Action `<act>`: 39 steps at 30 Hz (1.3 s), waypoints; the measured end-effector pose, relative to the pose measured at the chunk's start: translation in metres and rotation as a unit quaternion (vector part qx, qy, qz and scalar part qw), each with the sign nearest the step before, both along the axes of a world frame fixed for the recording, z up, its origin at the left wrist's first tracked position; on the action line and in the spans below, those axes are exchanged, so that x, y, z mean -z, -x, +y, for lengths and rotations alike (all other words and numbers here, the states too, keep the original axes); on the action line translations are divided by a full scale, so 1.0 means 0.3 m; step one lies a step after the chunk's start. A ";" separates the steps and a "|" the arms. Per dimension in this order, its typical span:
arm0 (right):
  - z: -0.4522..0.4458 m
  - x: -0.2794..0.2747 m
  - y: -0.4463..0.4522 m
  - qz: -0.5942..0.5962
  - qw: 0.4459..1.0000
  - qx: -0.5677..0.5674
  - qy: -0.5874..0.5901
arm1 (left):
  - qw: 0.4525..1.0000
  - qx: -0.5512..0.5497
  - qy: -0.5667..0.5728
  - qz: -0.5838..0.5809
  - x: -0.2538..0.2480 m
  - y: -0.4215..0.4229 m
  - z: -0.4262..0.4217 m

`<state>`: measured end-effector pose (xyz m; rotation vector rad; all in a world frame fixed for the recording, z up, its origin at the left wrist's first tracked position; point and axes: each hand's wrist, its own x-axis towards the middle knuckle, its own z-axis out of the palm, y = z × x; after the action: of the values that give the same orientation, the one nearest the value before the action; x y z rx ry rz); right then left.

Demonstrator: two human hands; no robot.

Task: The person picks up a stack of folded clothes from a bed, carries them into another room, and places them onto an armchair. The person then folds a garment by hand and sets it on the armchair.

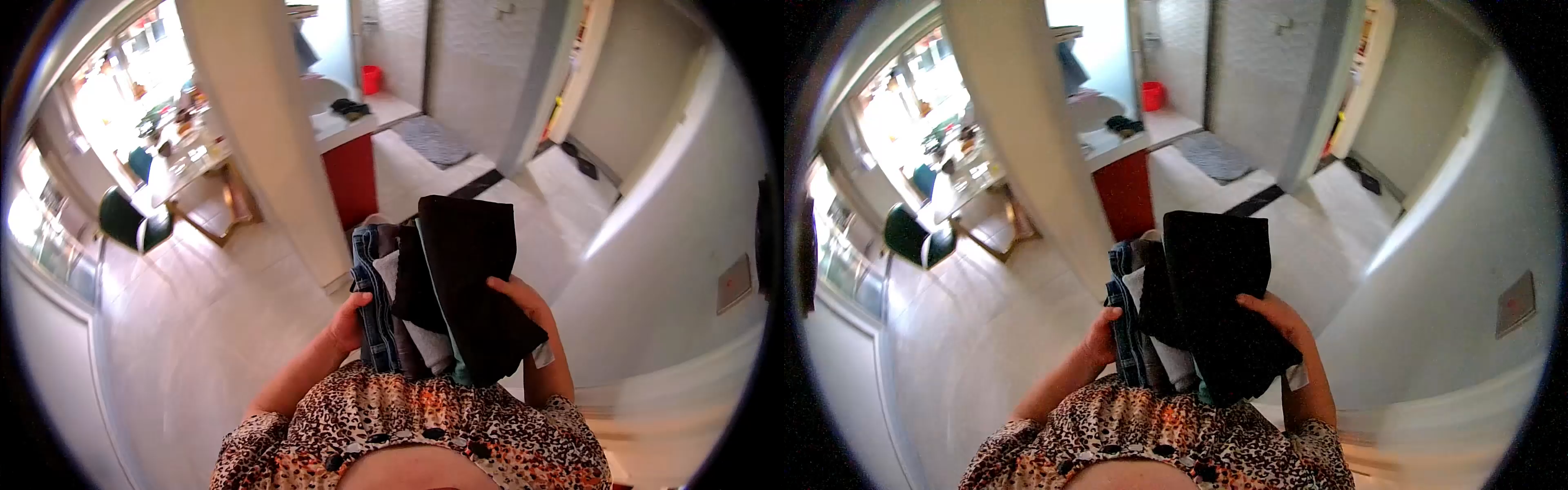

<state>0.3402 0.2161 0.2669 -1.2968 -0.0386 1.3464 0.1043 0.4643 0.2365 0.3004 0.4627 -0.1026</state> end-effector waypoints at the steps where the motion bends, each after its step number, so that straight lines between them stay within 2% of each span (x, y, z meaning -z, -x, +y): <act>1: -0.008 -0.007 0.006 0.000 1.000 0.002 0.004 | 1.000 -0.004 -0.022 -0.014 -0.026 -0.014 -0.006; 4: -0.003 -0.015 0.000 -0.022 1.000 0.014 0.004 | 1.000 0.006 -0.022 -0.006 -0.016 -0.022 0.002; 7: -0.012 0.006 -0.022 -0.055 0.998 -0.026 0.004 | 0.999 -0.016 -0.036 -0.002 -0.018 -0.029 -0.015; 9: -0.024 0.040 -0.036 -0.080 0.995 -0.035 0.043 | 0.998 0.023 -0.042 0.029 -0.013 -0.037 -0.001; 15: -0.053 0.087 -0.054 -0.064 0.995 -0.050 0.066 | 0.999 0.017 -0.046 0.011 0.025 -0.059 -0.022; 17: -0.043 0.053 -0.048 -0.054 0.996 -0.039 0.066 | 0.999 0.040 0.008 0.003 0.071 -0.053 -0.012; 18: -0.017 0.039 -0.049 -0.043 0.997 -0.023 0.061 | 0.999 0.041 -0.001 -0.001 0.046 -0.055 -0.014; 19: -0.014 0.060 -0.055 -0.047 0.997 -0.022 0.052 | 0.998 0.020 -0.057 0.013 -0.001 -0.057 -0.032; 20: -0.027 0.097 -0.058 -0.088 0.994 -0.036 0.046 | 0.993 -0.001 -0.112 0.026 -0.028 -0.065 -0.030; 21: -0.054 0.115 -0.039 -0.119 0.990 -0.053 0.052 | 0.994 -0.002 -0.108 0.032 -0.006 -0.053 -0.029; 23: -0.047 0.054 -0.012 -0.069 0.995 -0.023 0.064 | 0.998 0.035 -0.037 0.023 0.061 -0.035 -0.018; 25: -0.051 0.047 -0.007 -0.024 0.997 0.009 0.075 | 0.998 0.031 -0.041 0.042 0.037 -0.025 -0.025; 29: -0.079 0.094 -0.030 -0.046 0.998 -0.019 0.036 | 0.999 0.035 -0.039 0.008 0.092 -0.019 -0.032; 33: -0.041 0.027 -0.014 -0.049 0.999 0.013 -0.001 | 0.998 0.049 -0.027 0.001 0.046 -0.033 -0.016; 37: -0.043 0.041 -0.036 -0.014 0.999 -0.004 0.041 | 0.998 0.052 -0.040 0.004 0.020 -0.032 -0.018; 39: -0.051 0.037 -0.046 0.021 0.999 -0.009 0.046 | 0.997 0.052 -0.047 0.025 0.059 -0.024 -0.036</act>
<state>0.3540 0.2007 0.2558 -1.3479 0.0414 1.4046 0.1113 0.4535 0.2188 0.4151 0.5016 -0.1910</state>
